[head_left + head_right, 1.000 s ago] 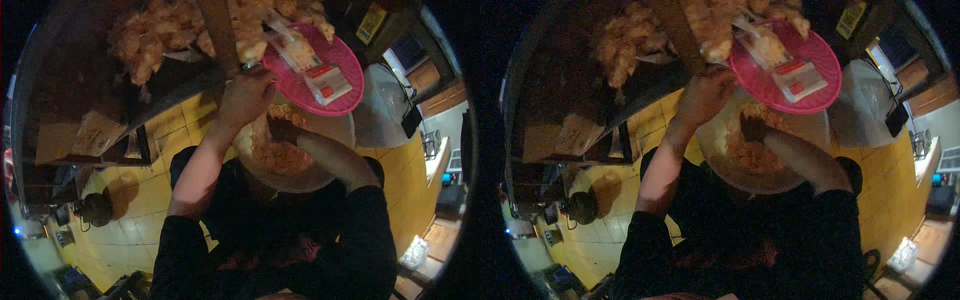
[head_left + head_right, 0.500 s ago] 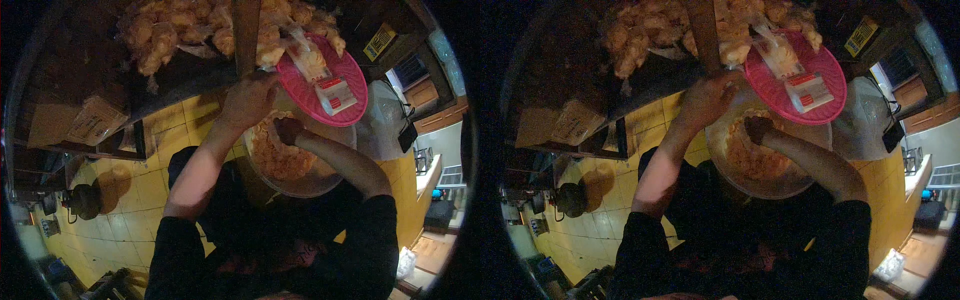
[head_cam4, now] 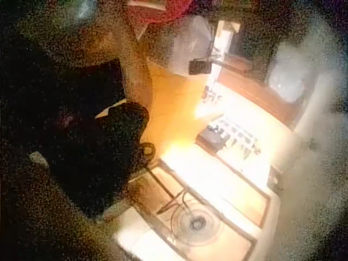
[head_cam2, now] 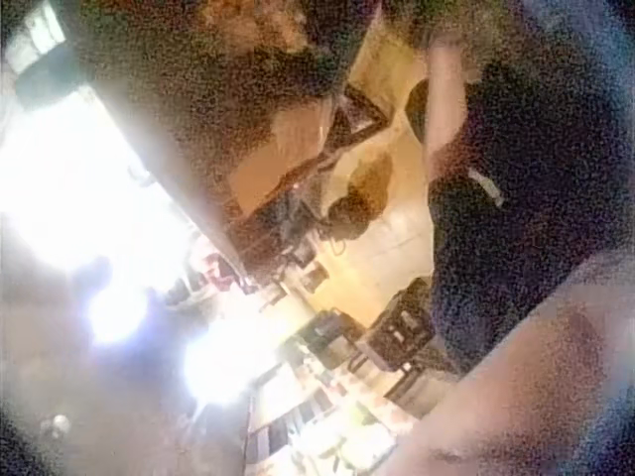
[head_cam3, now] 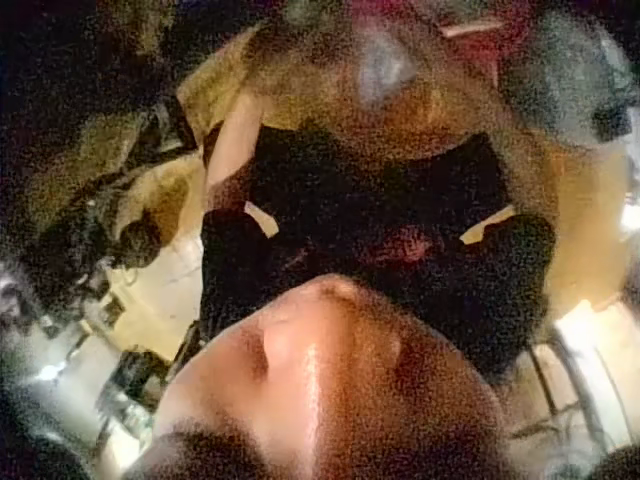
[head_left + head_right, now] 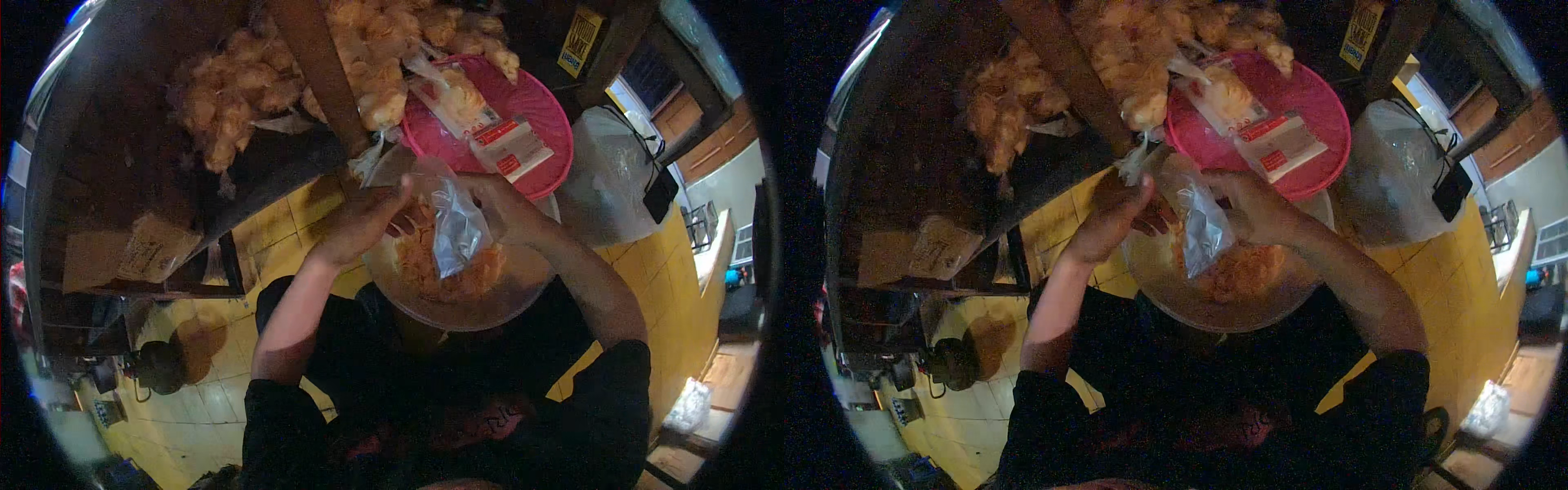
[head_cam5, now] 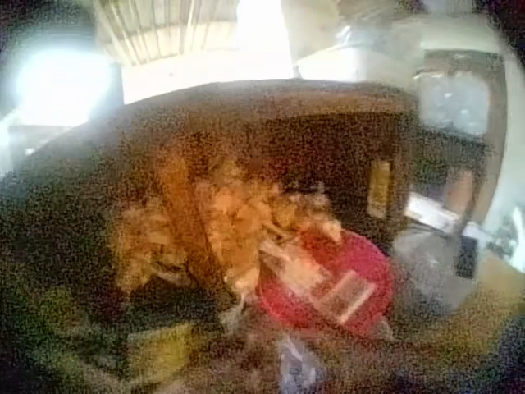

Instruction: The person opens plastic bags of food by hand and empties their contents into a large bowl.

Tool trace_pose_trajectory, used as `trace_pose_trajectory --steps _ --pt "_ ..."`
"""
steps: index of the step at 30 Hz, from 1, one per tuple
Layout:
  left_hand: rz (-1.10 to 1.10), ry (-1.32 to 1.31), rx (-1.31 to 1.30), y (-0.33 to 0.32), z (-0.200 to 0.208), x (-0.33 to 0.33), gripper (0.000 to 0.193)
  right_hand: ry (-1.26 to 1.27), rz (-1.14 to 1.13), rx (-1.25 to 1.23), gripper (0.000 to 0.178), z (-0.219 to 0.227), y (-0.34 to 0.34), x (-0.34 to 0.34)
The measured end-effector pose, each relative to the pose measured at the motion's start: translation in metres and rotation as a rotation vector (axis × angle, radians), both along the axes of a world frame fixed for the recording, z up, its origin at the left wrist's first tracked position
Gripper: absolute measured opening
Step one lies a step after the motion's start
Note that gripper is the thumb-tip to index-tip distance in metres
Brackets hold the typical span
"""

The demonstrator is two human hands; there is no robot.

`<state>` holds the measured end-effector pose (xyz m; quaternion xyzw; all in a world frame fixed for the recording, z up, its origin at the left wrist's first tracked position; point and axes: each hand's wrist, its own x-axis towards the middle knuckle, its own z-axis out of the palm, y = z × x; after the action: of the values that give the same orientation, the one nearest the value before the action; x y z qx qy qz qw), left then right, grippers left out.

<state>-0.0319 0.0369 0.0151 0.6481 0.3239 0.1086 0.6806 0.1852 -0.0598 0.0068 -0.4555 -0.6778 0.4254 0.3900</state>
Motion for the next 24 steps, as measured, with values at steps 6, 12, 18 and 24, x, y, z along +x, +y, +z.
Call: trace_pose_trajectory --steps 6,12,18,24 --pt "0.044 -0.323 -0.197 -0.018 -0.014 0.025 0.032 -0.031 -0.214 0.074 0.026 -0.004 0.001 -0.001" --pt "0.067 -0.335 -0.253 -0.006 -0.032 0.027 0.022 -0.304 -0.164 -0.018 0.030 0.013 -0.003 -0.002" --pt "0.083 -0.457 -0.280 -0.007 -0.014 0.023 0.021 -0.384 -0.282 0.050 0.024 0.014 -0.006 0.020" --pt "0.155 -0.679 -0.226 0.002 -0.010 0.019 0.031 -0.511 -0.202 -0.169 0.023 0.033 -0.011 0.034"
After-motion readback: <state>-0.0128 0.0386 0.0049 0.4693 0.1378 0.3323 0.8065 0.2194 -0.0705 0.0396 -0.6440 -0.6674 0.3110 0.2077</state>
